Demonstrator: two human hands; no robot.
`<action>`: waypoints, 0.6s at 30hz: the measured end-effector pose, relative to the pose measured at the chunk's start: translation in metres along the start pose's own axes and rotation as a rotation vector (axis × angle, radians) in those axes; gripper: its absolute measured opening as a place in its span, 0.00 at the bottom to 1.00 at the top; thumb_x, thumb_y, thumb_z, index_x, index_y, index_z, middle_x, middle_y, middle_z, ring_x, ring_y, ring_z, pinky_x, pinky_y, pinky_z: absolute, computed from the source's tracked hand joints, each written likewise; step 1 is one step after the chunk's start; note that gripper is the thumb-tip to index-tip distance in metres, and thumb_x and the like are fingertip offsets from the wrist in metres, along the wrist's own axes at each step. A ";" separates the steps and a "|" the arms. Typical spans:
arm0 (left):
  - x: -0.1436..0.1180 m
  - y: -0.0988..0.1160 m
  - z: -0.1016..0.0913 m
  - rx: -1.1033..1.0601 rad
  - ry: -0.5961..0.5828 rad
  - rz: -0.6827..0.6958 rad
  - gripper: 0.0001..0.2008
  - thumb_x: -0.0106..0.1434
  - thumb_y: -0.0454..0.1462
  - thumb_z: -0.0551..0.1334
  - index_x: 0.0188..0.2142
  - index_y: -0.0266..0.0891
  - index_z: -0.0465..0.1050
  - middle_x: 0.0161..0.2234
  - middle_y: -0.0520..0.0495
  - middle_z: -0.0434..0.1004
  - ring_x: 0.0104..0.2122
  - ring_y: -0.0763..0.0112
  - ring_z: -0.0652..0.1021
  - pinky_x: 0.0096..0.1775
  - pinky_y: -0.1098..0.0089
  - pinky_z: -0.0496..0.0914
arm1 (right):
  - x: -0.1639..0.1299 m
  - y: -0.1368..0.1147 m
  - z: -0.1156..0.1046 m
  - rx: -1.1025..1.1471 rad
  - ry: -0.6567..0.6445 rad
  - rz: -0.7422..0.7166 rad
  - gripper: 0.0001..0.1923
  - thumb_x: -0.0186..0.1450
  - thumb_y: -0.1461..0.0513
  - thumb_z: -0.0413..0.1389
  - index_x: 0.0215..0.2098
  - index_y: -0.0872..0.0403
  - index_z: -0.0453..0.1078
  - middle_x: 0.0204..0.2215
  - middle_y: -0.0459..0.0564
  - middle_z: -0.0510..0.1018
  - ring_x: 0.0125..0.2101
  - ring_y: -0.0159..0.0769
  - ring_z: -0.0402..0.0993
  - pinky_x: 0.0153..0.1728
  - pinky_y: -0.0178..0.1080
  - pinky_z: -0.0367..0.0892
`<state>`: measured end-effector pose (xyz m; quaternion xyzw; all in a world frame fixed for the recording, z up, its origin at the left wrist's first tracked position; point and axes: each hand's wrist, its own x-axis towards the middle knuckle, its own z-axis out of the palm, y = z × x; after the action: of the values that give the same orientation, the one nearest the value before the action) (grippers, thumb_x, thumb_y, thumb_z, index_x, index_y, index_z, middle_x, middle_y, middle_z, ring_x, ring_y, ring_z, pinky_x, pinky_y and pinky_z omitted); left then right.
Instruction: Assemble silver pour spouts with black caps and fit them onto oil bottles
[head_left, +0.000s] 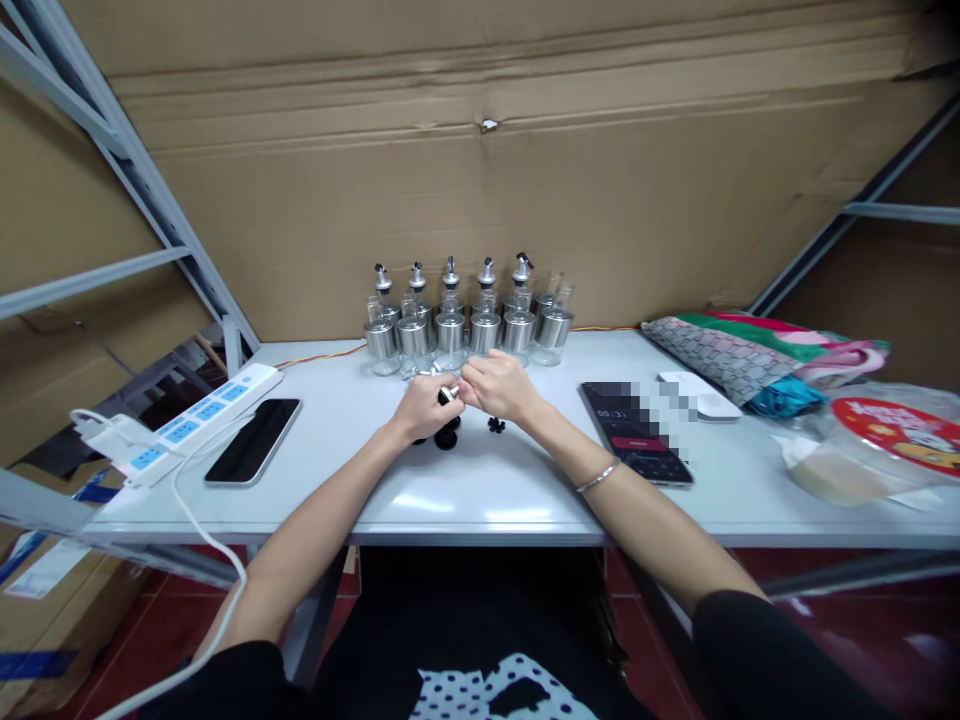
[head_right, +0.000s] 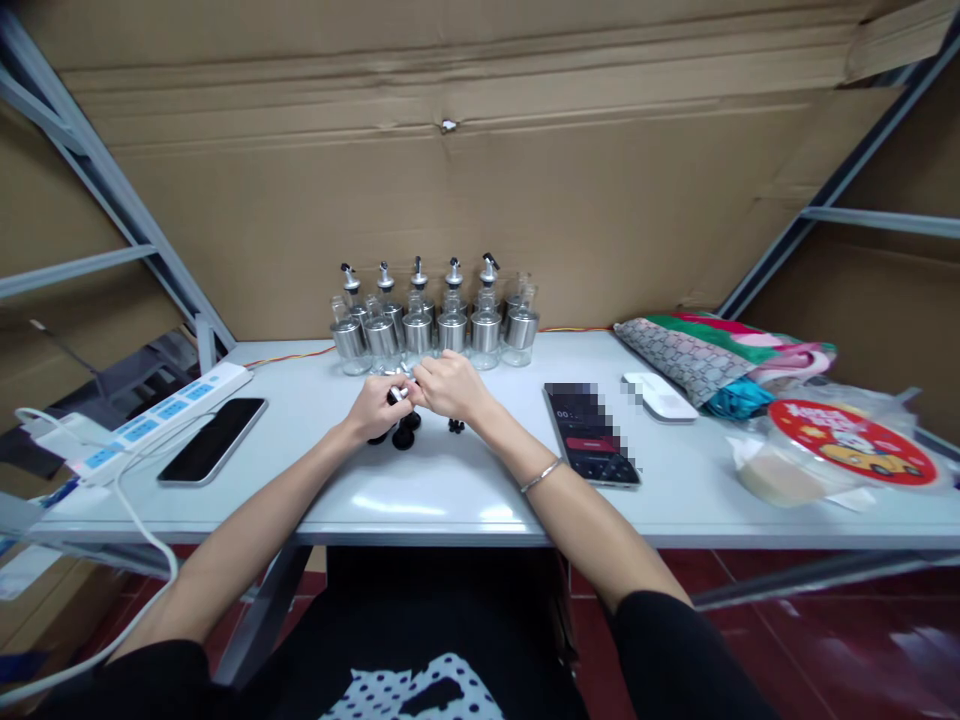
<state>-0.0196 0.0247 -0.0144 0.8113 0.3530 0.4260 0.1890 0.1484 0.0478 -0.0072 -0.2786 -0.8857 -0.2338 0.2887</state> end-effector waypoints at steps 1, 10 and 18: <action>0.000 0.000 0.000 0.004 0.004 0.005 0.07 0.49 0.36 0.56 0.18 0.39 0.60 0.16 0.56 0.57 0.19 0.77 0.59 0.25 0.73 0.54 | 0.000 0.000 0.000 -0.014 -0.003 0.001 0.24 0.70 0.55 0.39 0.22 0.54 0.66 0.18 0.48 0.65 0.20 0.33 0.56 0.27 0.40 0.47; -0.001 0.004 0.000 0.058 -0.036 0.009 0.08 0.50 0.39 0.53 0.19 0.39 0.58 0.16 0.56 0.55 0.19 0.78 0.58 0.24 0.74 0.55 | 0.000 -0.004 -0.003 -0.042 0.020 -0.006 0.22 0.67 0.59 0.40 0.20 0.55 0.66 0.16 0.47 0.67 0.18 0.30 0.55 0.25 0.37 0.46; 0.000 0.005 -0.004 0.187 0.068 0.157 0.06 0.53 0.36 0.53 0.22 0.39 0.58 0.18 0.56 0.58 0.18 0.79 0.60 0.25 0.76 0.57 | 0.000 0.006 -0.016 0.157 0.287 0.463 0.26 0.69 0.60 0.33 0.16 0.53 0.58 0.15 0.47 0.67 0.18 0.29 0.62 0.25 0.34 0.54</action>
<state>-0.0213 0.0214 -0.0091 0.8356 0.3330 0.4318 0.0665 0.1585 0.0431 0.0064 -0.4145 -0.7639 -0.1293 0.4774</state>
